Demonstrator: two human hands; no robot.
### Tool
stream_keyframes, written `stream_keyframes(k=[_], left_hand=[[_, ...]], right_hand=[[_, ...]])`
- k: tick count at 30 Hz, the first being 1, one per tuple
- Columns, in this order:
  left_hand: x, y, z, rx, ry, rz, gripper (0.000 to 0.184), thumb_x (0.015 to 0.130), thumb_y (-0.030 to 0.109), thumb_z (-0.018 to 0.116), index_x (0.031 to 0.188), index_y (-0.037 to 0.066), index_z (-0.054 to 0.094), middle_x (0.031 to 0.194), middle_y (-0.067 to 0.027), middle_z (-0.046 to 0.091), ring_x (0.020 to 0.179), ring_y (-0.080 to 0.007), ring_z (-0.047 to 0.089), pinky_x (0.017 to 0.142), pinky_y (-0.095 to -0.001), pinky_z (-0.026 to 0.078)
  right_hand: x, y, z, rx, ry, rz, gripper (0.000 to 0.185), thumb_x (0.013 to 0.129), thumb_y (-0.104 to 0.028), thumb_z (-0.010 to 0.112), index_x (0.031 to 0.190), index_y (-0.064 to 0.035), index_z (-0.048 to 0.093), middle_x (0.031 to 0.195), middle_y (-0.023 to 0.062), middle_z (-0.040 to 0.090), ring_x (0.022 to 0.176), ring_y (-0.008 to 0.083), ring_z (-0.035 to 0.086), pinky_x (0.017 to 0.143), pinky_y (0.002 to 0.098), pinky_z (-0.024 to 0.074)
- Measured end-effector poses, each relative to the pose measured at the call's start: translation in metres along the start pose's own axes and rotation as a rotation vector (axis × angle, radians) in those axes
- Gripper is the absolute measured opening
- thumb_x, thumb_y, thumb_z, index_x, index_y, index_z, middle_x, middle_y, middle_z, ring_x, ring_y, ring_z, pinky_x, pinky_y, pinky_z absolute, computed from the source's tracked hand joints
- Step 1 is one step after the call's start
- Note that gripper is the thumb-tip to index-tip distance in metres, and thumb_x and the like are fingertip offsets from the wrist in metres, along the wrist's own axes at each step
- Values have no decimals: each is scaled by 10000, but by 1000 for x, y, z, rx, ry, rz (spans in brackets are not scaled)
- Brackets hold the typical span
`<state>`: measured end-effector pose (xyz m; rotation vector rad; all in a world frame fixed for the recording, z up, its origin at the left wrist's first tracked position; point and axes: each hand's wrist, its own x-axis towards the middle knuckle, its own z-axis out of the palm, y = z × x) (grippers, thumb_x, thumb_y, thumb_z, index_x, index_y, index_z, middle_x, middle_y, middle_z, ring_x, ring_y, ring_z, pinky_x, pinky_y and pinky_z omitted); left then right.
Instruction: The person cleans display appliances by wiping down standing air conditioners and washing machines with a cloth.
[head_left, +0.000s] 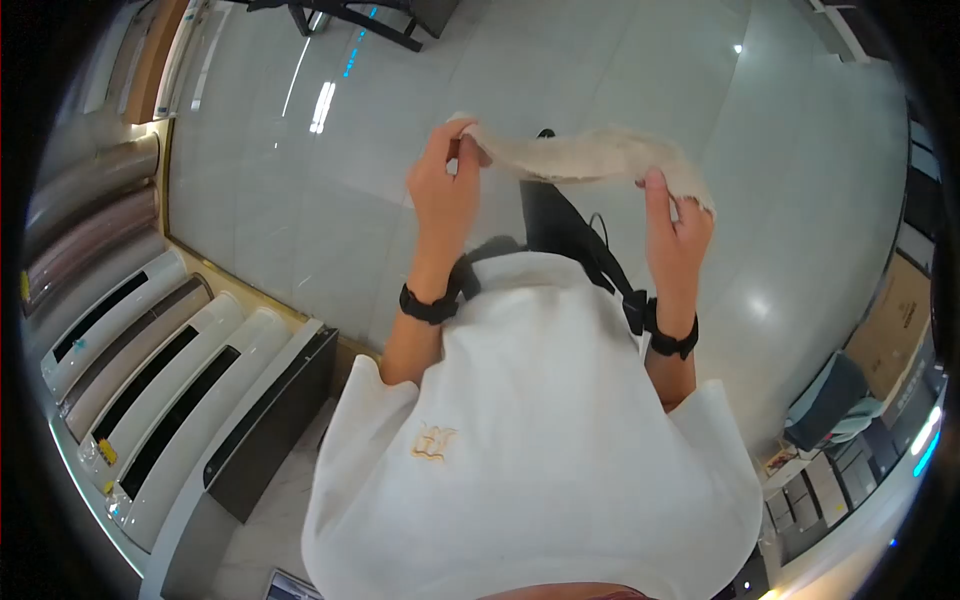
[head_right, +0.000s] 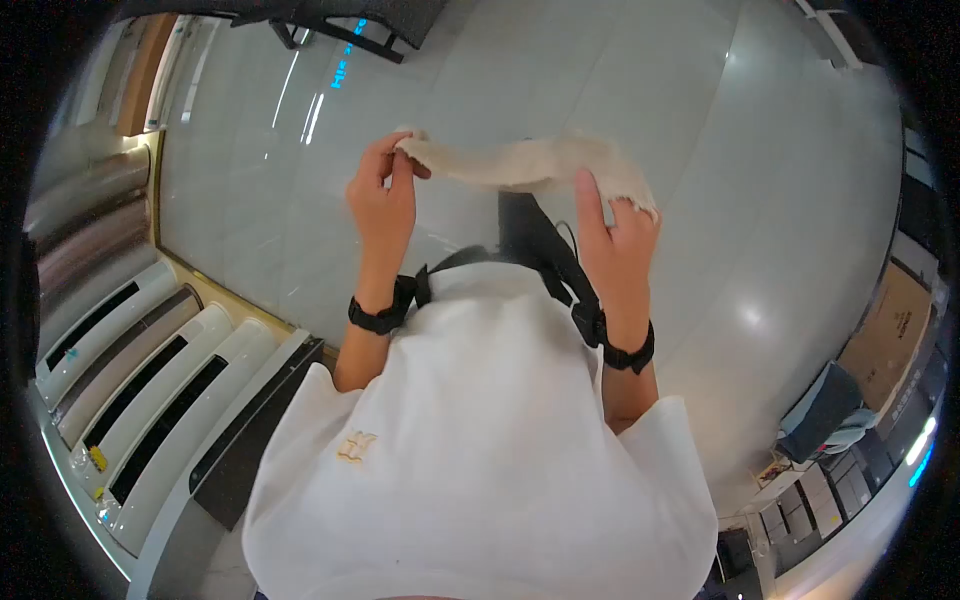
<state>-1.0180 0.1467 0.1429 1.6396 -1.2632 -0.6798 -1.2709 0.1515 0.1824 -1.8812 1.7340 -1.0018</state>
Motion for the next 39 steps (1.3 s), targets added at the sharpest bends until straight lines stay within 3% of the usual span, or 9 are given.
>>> stream_keyframes(k=[7, 13, 19, 24, 26, 29, 30, 33, 39], left_hand=[[155, 40, 59, 34, -52, 69, 169, 1049, 45, 528, 1171, 10, 640, 910, -93, 770, 759, -118, 703, 636, -223, 467], [275, 38, 104, -5, 59, -7, 225, 1053, 55, 539, 1253, -29, 597, 1078, -117, 729, 971, -117, 673, 806, -243, 506], [438, 10, 184, -94, -38, 210, 517, 1022, 42, 548, 1497, -67, 375, 1495, -230, 462, 1359, -275, 518, 1139, -392, 406], [587, 15, 260, -17, -228, 239, 758, 975, 34, 578, 1604, -71, 170, 1627, -307, 283, 1508, -405, 340, 1241, -465, 261], [654, 10, 289, 42, -300, 254, 804, 966, 64, 588, 1610, -82, 129, 1619, -344, 282, 1510, -455, 315, 1239, -458, 259], [746, 11, 334, 238, -228, 374, 834, 921, 74, 619, 1600, -87, 161, 1482, -361, 472, 1315, -502, 512, 1104, -516, 404], [783, 2, 352, 320, -121, 549, 847, 925, 91, 630, 1605, -74, 154, 1425, -357, 527, 1247, -509, 556, 1058, -529, 433], [854, 6, 392, 404, -152, 532, 823, 941, 131, 618, 1604, -68, 172, 1365, -344, 581, 1178, -506, 600, 1017, -542, 452], [1009, -33, 489, 528, -288, 222, 753, 988, 219, 544, 1616, -16, 201, 1331, -270, 639, 1078, -467, 660, 974, -556, 471]], right_hand=[[176, 26, 3, 319, 38, 283, 279, 1025, -247, 651, 1017, 17, 742, 893, 96, 741, 721, 192, 628, 684, 318, 473], [301, 50, 30, 337, 11, 470, 316, 1035, -280, 644, 1009, 22, 734, 880, 91, 725, 759, 191, 601, 765, 316, 490], [474, 94, 86, 347, 99, 390, 428, 1046, -353, 618, 907, 43, 700, 745, 70, 656, 705, 171, 545, 672, 332, 448], [633, 139, 134, 341, 22, 566, 518, 1039, -403, 615, 811, 62, 625, 675, 96, 570, 654, 199, 468, 637, 371, 426], [698, 174, 177, 376, 107, 421, 540, 1031, -421, 622, 793, 64, 612, 648, 106, 529, 634, 207, 431, 627, 384, 419], [775, 189, 201, 368, 31, 395, 551, 1031, -418, 616, 778, 72, 611, 635, 144, 519, 620, 238, 442, 627, 406, 418], [818, 193, 210, 364, -2, 381, 552, 1033, -413, 611, 775, 75, 613, 636, 161, 524, 619, 251, 457, 629, 413, 420], [897, 213, 227, 252, -105, 274, 409, 1034, -327, 600, 924, 59, 677, 714, 207, 608, 668, 306, 584, 642, 441, 454], [1082, 325, 346, -168, -69, -496, 392, 993, -200, 588, 1363, -74, 617, 919, 180, 687, 820, 381, 679, 709, 490, 538]])
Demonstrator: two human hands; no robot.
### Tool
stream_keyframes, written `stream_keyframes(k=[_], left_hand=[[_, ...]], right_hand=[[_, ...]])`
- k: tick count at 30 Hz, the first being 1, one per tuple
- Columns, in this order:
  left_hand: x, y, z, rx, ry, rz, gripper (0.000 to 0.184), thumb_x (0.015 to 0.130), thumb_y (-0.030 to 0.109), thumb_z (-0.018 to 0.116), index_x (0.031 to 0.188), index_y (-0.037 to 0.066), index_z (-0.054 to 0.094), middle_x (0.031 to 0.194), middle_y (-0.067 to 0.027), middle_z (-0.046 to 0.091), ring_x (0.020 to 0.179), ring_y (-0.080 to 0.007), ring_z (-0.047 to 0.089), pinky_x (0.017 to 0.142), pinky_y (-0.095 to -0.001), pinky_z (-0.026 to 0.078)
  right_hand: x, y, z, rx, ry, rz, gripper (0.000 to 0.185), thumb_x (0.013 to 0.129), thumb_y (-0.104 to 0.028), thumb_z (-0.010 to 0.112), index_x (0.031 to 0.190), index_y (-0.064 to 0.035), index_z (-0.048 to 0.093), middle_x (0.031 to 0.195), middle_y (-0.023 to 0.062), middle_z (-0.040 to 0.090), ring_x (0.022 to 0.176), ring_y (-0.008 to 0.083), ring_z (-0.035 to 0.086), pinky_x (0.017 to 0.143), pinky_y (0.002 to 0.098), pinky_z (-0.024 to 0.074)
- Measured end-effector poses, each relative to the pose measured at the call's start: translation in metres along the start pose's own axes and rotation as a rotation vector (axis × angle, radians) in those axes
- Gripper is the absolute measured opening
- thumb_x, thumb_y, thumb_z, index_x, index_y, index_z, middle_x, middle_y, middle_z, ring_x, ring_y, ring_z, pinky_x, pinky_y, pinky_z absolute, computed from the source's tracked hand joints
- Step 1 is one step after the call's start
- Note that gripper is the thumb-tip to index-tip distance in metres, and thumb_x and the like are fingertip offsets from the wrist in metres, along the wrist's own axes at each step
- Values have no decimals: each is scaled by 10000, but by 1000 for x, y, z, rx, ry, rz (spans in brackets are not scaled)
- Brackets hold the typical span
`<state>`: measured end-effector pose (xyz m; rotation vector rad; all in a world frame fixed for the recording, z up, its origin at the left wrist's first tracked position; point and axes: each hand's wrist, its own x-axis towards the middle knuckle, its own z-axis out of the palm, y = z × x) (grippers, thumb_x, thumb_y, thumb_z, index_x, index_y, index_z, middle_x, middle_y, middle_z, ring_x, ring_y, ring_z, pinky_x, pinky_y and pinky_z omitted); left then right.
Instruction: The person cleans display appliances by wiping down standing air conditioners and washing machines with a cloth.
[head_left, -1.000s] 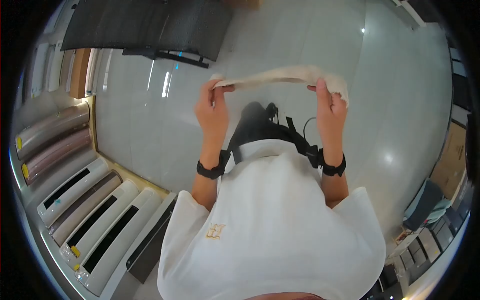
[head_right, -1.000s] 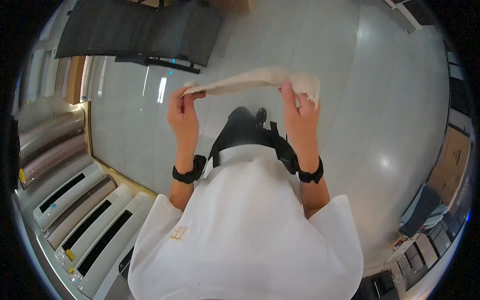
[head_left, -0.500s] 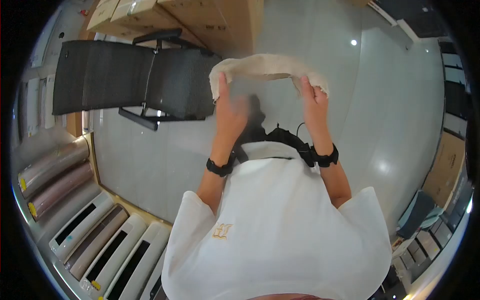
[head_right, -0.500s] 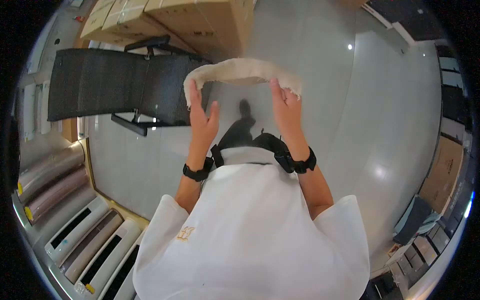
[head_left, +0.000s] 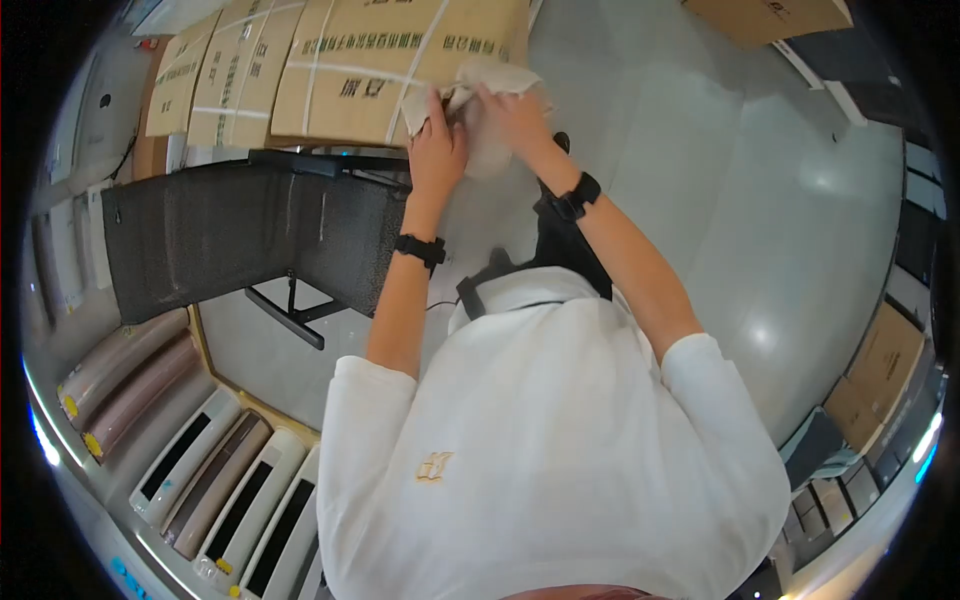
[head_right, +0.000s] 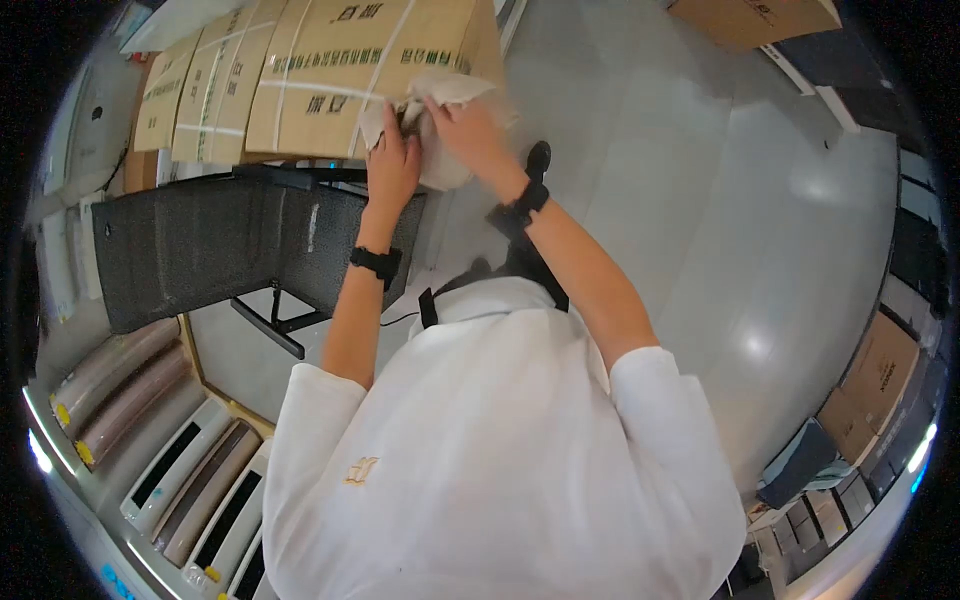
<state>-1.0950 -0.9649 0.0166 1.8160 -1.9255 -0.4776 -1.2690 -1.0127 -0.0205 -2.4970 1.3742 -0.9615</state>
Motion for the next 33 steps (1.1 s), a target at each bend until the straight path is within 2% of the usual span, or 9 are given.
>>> stream_keyframes(k=[3, 5, 8, 12, 16, 20, 23, 27, 33], left_hand=[[30, 0, 26, -75, 61, -106, 724, 987, 219, 526, 1606, -12, 231, 1349, -267, 633, 1152, -475, 635, 1146, -613, 306], [55, 3, 41, 72, 163, -74, 736, 980, 226, 526, 1602, -29, 225, 1357, -281, 624, 1228, -485, 589, 1205, -634, 182], [96, 30, 24, -15, 22, -392, 751, 984, 233, 523, 1606, -39, 204, 1403, -287, 592, 1301, -485, 538, 1223, -622, 152], [182, 37, 30, 171, 172, -266, 752, 995, 216, 521, 1613, -43, 179, 1458, -349, 508, 1353, -502, 486, 1197, -607, 230], [283, 106, -14, -156, 281, -204, 759, 994, 140, 538, 1600, -97, 146, 1558, -379, 367, 1452, -515, 364, 1230, -513, 226], [391, 150, -57, -55, 513, 26, 785, 973, 111, 568, 1588, -124, 140, 1565, -384, 344, 1446, -516, 369, 1206, -480, 297], [477, 168, -82, -177, 662, 151, 757, 982, 131, 571, 1584, -116, 184, 1594, -349, 328, 1474, -489, 347, 1206, -483, 298], [582, 161, -79, -65, 551, 146, 699, 972, 190, 606, 1565, -51, 327, 1439, -267, 558, 1267, -435, 570, 1076, -486, 438], [633, 164, -72, 219, 336, -55, 686, 952, 239, 638, 1555, 16, 399, 1043, -143, 742, 922, -341, 704, 917, -456, 495]], right_hand=[[50, 27, 28, 11, -403, 99, 390, 992, -230, 599, 1350, -77, 638, 999, 170, 708, 855, 416, 670, 742, 498, 545], [81, 51, 32, 181, -65, 37, 379, 987, -257, 610, 1313, -68, 656, 1053, 174, 715, 896, 420, 673, 768, 497, 552], [124, 75, 20, 530, -131, 231, 370, 979, -305, 626, 1247, -57, 688, 1133, 179, 716, 978, 425, 667, 828, 487, 555], [189, 137, 27, 552, -9, 276, 325, 960, -286, 670, 1163, -38, 722, 1152, 169, 719, 1032, 406, 667, 876, 468, 554], [263, 190, -50, 248, 172, -115, 281, 1019, -205, 619, 1237, -50, 705, 1059, 104, 759, 951, 318, 716, 865, 426, 557], [374, 223, -123, 600, 361, -30, 275, 1018, -149, 595, 1261, -81, 706, 1012, 102, 758, 904, 318, 710, 842, 442, 551], [463, 274, -149, -104, 506, -366, 257, 887, -119, 738, 1136, -53, 737, 949, 79, 725, 815, 272, 681, 627, 407, 517], [577, 363, -114, -339, 266, -632, 203, 927, -179, 694, 1078, -49, 731, 924, 79, 720, 822, 239, 684, 648, 397, 527], [634, 414, -105, 86, -214, -443, 317, 995, -258, 598, 1239, -79, 690, 1179, 121, 714, 1091, 319, 674, 1009, 485, 499]])
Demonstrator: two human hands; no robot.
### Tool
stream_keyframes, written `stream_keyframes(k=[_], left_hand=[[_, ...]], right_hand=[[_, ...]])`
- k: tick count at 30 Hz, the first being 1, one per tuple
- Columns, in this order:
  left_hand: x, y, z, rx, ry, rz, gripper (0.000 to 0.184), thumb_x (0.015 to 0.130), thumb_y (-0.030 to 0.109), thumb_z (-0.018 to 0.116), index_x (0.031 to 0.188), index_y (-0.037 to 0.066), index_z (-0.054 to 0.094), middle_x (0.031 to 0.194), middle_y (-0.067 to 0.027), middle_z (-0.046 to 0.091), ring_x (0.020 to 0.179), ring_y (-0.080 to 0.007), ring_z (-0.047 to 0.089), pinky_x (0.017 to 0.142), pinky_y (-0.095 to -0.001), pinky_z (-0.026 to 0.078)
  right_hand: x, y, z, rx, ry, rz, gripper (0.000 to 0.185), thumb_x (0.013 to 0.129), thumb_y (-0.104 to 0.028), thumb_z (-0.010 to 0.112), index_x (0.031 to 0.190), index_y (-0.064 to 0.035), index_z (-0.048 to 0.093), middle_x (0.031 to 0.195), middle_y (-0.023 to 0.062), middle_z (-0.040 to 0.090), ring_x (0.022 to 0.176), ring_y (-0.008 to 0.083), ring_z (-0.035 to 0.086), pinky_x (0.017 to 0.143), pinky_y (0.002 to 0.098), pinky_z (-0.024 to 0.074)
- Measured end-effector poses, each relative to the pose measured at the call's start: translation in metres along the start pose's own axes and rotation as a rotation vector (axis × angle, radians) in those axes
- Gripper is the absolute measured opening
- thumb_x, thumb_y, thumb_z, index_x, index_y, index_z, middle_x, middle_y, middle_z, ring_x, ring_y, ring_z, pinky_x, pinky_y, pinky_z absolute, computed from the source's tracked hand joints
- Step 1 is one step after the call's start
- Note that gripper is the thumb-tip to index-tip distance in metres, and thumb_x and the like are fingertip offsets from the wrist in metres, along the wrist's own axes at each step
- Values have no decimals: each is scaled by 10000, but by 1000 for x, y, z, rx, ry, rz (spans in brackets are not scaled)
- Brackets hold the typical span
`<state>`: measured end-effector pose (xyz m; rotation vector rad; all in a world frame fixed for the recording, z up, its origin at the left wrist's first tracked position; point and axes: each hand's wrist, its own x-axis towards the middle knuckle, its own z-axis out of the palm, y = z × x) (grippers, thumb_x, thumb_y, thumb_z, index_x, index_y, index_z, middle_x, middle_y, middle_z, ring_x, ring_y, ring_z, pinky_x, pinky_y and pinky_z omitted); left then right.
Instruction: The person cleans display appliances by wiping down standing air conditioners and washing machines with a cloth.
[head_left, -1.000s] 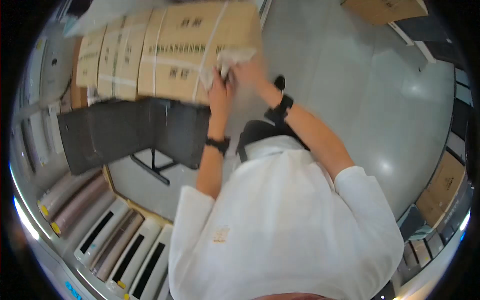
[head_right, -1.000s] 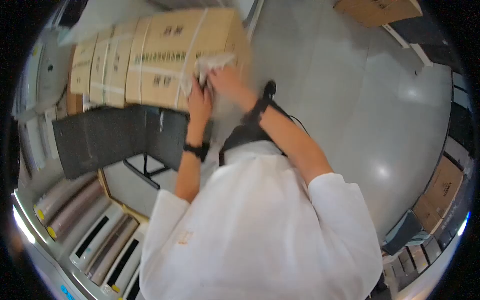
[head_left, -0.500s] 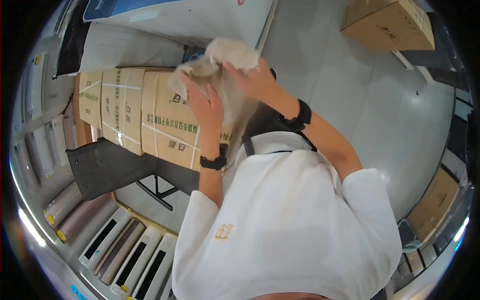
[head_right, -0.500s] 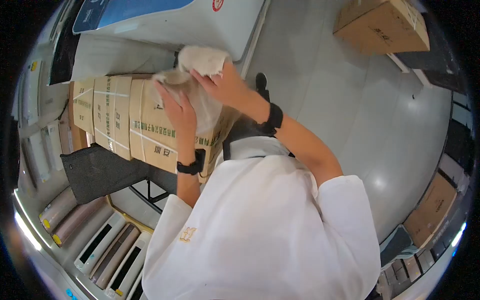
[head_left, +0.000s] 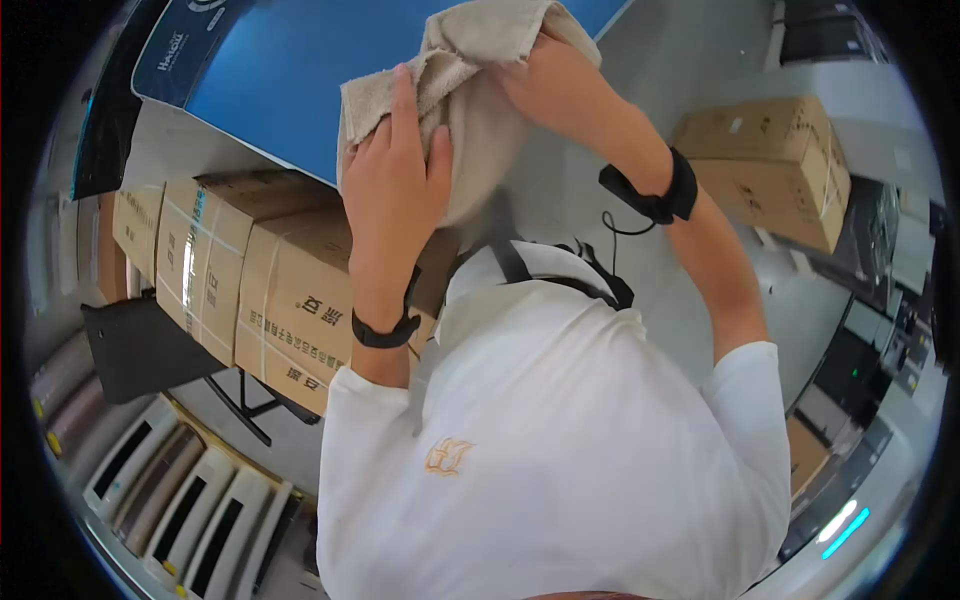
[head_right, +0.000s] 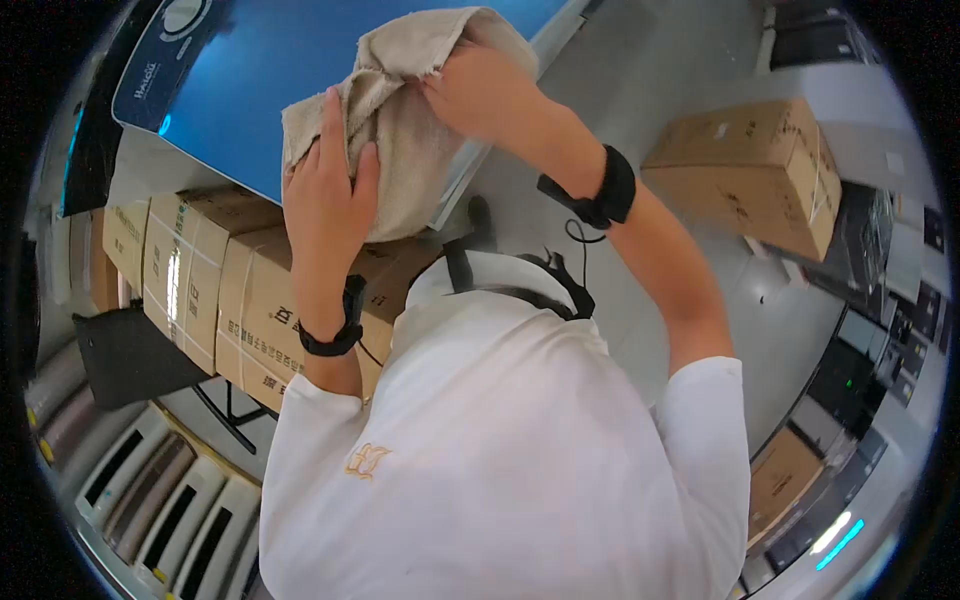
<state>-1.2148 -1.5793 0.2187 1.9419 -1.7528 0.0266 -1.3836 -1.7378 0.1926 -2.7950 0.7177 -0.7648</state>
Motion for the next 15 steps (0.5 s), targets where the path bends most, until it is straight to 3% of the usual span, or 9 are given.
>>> stream_keyframes(k=[3, 6, 9, 13, 15], left_hand=[[9, 5, -4, -8, -28, -65, 697, 958, 243, 633, 1572, 31, 380, 1077, -145, 733, 974, -348, 692, 935, -459, 486], [19, 12, -7, -14, -13, -91, 700, 968, 240, 624, 1591, 60, 361, 1127, -161, 716, 1043, -367, 669, 973, -473, 467], [17, 30, -11, 32, -70, -243, 697, 975, 232, 616, 1603, 89, 352, 1175, -187, 695, 1092, -394, 646, 1008, -500, 444], [3, 51, 1, 132, -28, -441, 678, 985, 229, 597, 1605, 98, 355, 1198, -205, 684, 1097, -417, 637, 1021, -531, 429], [0, 70, 9, 171, -8, -547, 628, 1011, 201, 548, 1599, 89, 361, 1315, -220, 638, 1185, -433, 600, 1050, -516, 417]], right_hand=[[39, 11, -25, -264, -165, -49, 506, 1046, -210, 502, 1484, 39, 465, 1557, 255, 443, 1459, 381, 427, 1211, 476, 340], [61, 36, -7, -206, 88, -144, 437, 1013, -217, 505, 1365, 34, 569, 1503, 235, 506, 1426, 390, 451, 1174, 479, 380], [63, 50, 9, -179, 119, -189, 402, 979, -293, 625, 1338, -112, 639, 1400, 130, 617, 1298, 333, 575, 1119, 544, 407], [35, 45, -32, 147, -24, -309, 531, 925, -393, 685, 1390, -147, 613, 1518, 122, 527, 1408, 326, 480, 1171, 571, 340], [17, 53, -52, 213, -180, -328, 599, 895, -442, 709, 1411, -156, 605, 1515, 120, 531, 1414, 330, 472, 1183, 556, 328]])
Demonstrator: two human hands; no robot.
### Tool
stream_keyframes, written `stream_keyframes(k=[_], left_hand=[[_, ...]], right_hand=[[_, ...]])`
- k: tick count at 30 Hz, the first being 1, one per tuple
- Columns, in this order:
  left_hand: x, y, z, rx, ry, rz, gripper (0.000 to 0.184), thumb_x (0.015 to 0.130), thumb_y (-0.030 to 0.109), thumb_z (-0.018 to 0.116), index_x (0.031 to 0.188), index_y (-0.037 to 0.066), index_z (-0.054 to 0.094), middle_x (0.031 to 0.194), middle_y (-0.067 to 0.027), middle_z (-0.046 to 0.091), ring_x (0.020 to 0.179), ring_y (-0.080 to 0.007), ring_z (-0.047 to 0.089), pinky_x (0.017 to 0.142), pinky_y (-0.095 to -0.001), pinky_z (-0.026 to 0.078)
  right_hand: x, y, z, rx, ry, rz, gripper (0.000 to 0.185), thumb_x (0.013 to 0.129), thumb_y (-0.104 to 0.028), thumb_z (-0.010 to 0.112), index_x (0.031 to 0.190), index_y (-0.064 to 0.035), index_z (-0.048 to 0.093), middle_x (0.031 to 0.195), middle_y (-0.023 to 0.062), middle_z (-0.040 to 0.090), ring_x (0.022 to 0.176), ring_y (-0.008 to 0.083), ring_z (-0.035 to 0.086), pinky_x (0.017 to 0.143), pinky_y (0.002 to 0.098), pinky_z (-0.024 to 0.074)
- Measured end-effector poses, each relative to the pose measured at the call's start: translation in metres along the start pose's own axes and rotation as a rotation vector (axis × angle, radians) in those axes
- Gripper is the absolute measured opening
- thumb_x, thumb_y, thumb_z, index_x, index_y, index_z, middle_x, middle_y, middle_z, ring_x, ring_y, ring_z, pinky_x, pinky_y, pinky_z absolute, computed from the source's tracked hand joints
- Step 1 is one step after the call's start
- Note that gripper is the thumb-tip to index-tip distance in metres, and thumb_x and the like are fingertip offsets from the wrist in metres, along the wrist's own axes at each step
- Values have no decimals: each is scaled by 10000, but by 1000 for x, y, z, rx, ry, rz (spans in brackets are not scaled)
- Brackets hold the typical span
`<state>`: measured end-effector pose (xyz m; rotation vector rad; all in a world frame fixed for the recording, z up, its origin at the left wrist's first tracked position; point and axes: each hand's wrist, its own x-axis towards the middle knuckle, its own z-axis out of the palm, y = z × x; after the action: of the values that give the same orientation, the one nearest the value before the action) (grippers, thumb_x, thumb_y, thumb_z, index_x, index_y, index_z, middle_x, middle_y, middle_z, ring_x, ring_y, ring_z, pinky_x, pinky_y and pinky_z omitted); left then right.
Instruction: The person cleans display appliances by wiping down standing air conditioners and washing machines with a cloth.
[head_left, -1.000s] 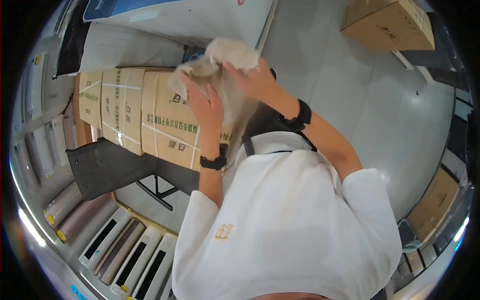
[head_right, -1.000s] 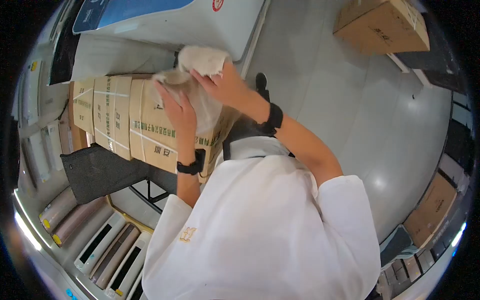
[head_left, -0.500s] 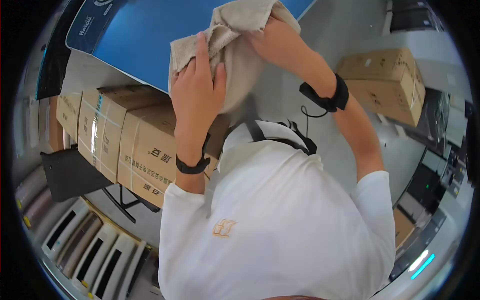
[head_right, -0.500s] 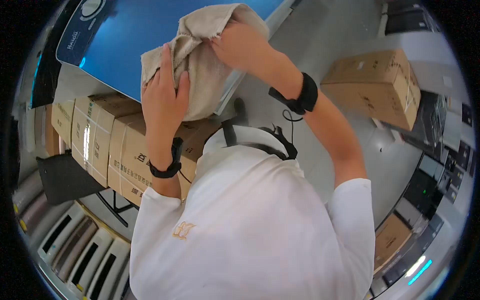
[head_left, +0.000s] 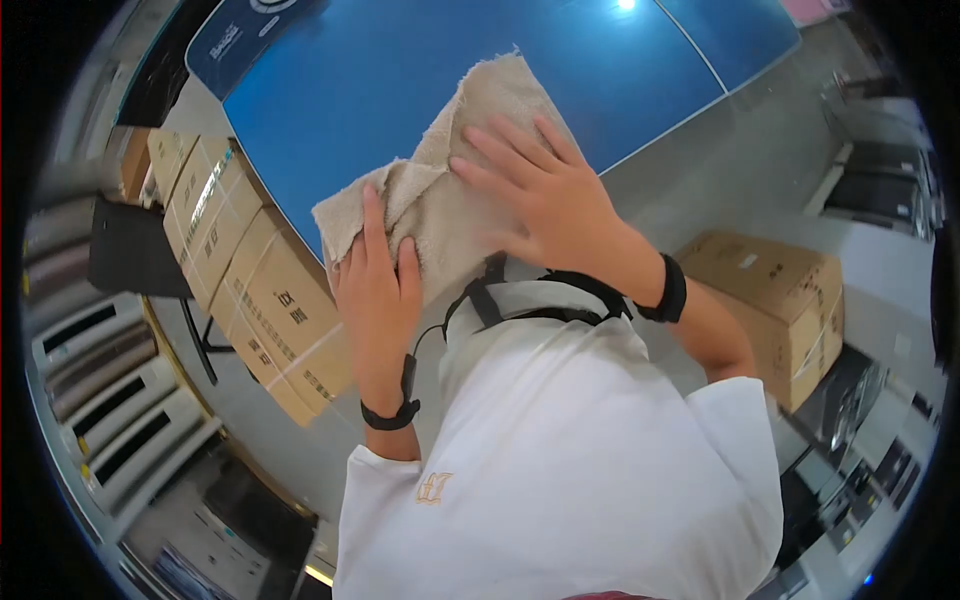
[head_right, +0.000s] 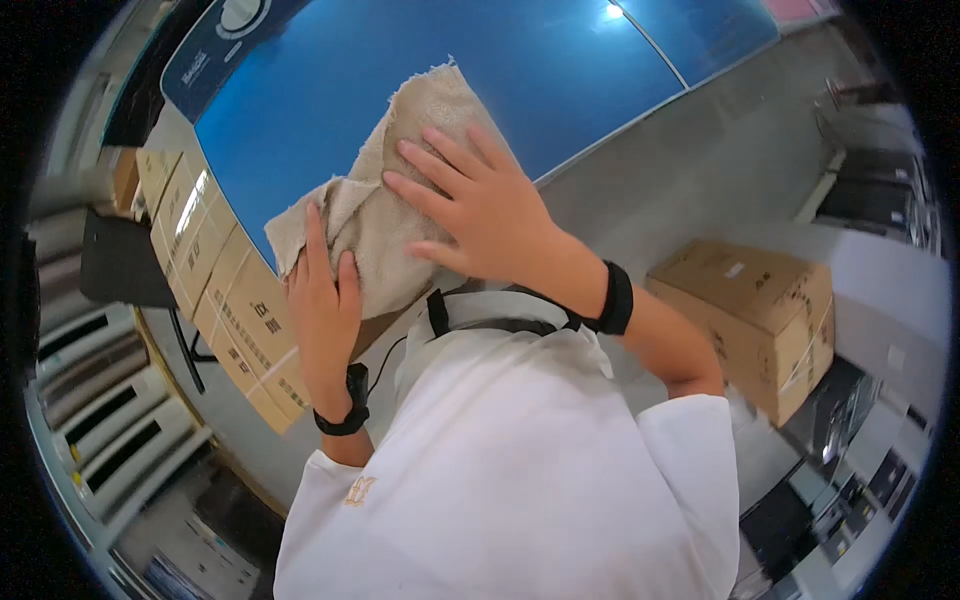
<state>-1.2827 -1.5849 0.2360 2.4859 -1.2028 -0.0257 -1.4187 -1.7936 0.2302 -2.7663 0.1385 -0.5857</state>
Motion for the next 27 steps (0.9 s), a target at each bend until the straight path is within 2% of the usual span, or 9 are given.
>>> stream_keyframes(k=[1, 4, 7, 10, 16, 21, 24, 25, 27], left_hand=[[-6, 9, 2, 17, 1, -52, 603, 1024, 187, 524, 1596, 84, 363, 1374, -227, 616, 1229, -441, 582, 1064, -509, 411], [-11, 52, 9, 73, 10, -240, 575, 1033, 173, 500, 1587, 76, 381, 1375, -230, 617, 1234, -430, 583, 1053, -509, 416], [-11, 64, 32, 128, 96, -244, 566, 1035, 153, 490, 1582, 53, 382, 1388, -223, 614, 1248, -415, 586, 1050, -502, 415], [-6, 82, 40, 189, 198, -119, 595, 1002, 175, 537, 1561, 17, 407, 1310, -234, 655, 1202, -401, 620, 1103, -505, 403], [8, 109, 53, 125, 157, -58, 611, 999, 185, 528, 1565, 4, 388, 1322, -238, 646, 1252, -405, 589, 1125, -496, 395], [36, 127, 65, 74, 93, -163, 652, 1025, 278, 519, 1585, -1, 335, 1375, -269, 605, 1307, -424, 553, 1152, -508, 365], [61, 106, 67, 93, 84, -166, 709, 1034, 392, 515, 1591, 2, 314, 1440, -296, 551, 1359, -452, 510, 1156, -486, 372], [67, 99, 69, 120, 78, -163, 732, 1036, 435, 512, 1592, 4, 309, 1466, -307, 529, 1376, -464, 495, 1153, -473, 381], [82, 96, 68, 62, 53, -255, 773, 1023, 461, 524, 1601, 7, 287, 1469, -311, 522, 1386, -475, 474, 1186, -490, 333]], right_hand=[[-5, 5, -2, 29, -4, -14, 687, 872, -502, 717, 1433, -127, 588, 1521, 134, 523, 1416, 343, 465, 1193, 544, 315], [-10, 13, 0, 29, 26, -51, 718, 863, -523, 718, 1427, -99, 587, 1517, 150, 522, 1419, 345, 460, 1201, 541, 302], [-13, 17, 4, 98, 68, -50, 698, 873, -505, 710, 1410, -75, 597, 1508, 155, 531, 1416, 333, 466, 1199, 535, 307], [-21, 23, 2, 116, 96, -91, 637, 891, -451, 700, 1385, -58, 615, 1499, 155, 542, 1415, 318, 470, 1198, 506, 316], [-41, 44, -5, 99, 153, -137, 491, 917, -301, 672, 1330, -36, 645, 1462, 124, 594, 1388, 273, 516, 1192, 439, 343], [-44, 111, -22, -13, 149, -139, 426, 932, -228, 634, 1319, -52, 653, 1418, 113, 626, 1352, 259, 558, 1156, 448, 390], [-14, 154, -23, -26, 153, -162, 431, 935, -233, 633, 1333, -66, 645, 1391, 108, 637, 1341, 279, 563, 1124, 455, 423], [3, 165, -15, -31, 119, -185, 392, 965, -227, 585, 1306, -43, 646, 1400, 139, 624, 1345, 312, 550, 1132, 470, 414], [32, 169, -13, -43, 54, -232, 351, 1025, -214, 489, 1252, 2, 647, 1418, 200, 598, 1353, 379, 524, 1146, 501, 397]])
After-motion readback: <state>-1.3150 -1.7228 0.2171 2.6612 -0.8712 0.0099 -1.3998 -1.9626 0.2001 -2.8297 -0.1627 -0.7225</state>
